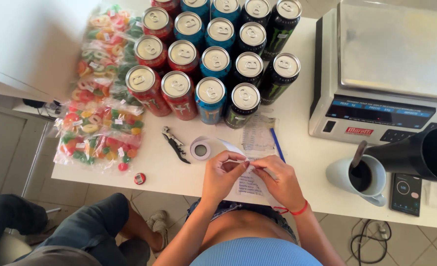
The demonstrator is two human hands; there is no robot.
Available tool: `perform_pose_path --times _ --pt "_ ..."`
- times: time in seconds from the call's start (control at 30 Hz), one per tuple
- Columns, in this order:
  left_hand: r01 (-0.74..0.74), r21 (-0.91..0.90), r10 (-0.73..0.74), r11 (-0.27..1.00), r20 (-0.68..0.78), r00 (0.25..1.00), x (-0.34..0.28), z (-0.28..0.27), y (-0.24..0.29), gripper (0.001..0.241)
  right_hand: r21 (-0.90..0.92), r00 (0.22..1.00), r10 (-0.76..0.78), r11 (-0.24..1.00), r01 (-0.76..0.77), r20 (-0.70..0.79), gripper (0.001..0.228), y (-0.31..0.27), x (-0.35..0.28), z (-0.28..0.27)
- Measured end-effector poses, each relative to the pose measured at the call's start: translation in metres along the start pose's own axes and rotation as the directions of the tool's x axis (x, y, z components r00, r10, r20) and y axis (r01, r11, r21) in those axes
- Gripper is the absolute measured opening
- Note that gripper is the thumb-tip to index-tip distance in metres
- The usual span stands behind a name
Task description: Organizing beverage cans on a checkout counter and writing information on a paper receipt.
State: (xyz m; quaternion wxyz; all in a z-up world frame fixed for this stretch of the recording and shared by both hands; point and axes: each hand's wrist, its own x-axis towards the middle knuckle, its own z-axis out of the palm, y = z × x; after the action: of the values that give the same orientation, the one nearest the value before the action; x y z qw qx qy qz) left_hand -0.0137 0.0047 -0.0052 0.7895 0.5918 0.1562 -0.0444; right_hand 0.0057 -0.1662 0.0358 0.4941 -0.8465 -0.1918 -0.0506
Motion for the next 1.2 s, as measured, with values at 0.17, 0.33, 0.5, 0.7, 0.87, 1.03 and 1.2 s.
perform_pose_path --times 0.17,0.33,0.5,0.7,0.87,1.03,1.2 --pt "0.071 -0.147 -0.075 0.987 -0.019 0.997 -0.009 0.002 0.023 0.022 0.002 0.995 -0.078 0.997 0.078 -0.070 0.014 0.002 -0.009 0.009" --pt "0.097 -0.242 -0.106 0.966 -0.026 0.994 -0.011 0.000 0.021 0.021 -0.005 0.980 -0.148 0.989 0.149 -0.134 0.012 -0.003 -0.012 0.014" --pt "0.055 -0.128 -0.063 0.990 -0.059 0.996 -0.011 -0.002 0.014 0.020 -0.048 0.985 -0.122 0.992 0.116 -0.125 0.013 -0.012 -0.014 0.012" --pt "-0.086 0.349 0.134 0.933 -0.118 0.984 -0.007 -0.011 0.000 0.012 -0.195 0.927 -0.106 0.980 0.036 -0.361 0.013 0.003 -0.001 -0.021" --pt "-0.441 0.579 0.469 0.686 0.112 0.876 -0.005 -0.016 -0.026 0.011 -0.229 0.876 -0.156 0.972 0.053 -0.457 0.008 0.028 0.064 -0.035" --pt "-0.564 0.534 0.564 0.630 0.185 0.805 -0.008 -0.015 -0.021 0.009 -0.221 0.852 -0.135 0.975 0.023 -0.506 0.002 0.049 0.111 -0.024" --pt "-0.476 0.582 0.482 0.659 0.159 0.862 -0.008 -0.014 -0.023 0.010 -0.266 0.801 -0.183 0.964 0.030 -0.570 0.005 0.047 0.124 -0.015"
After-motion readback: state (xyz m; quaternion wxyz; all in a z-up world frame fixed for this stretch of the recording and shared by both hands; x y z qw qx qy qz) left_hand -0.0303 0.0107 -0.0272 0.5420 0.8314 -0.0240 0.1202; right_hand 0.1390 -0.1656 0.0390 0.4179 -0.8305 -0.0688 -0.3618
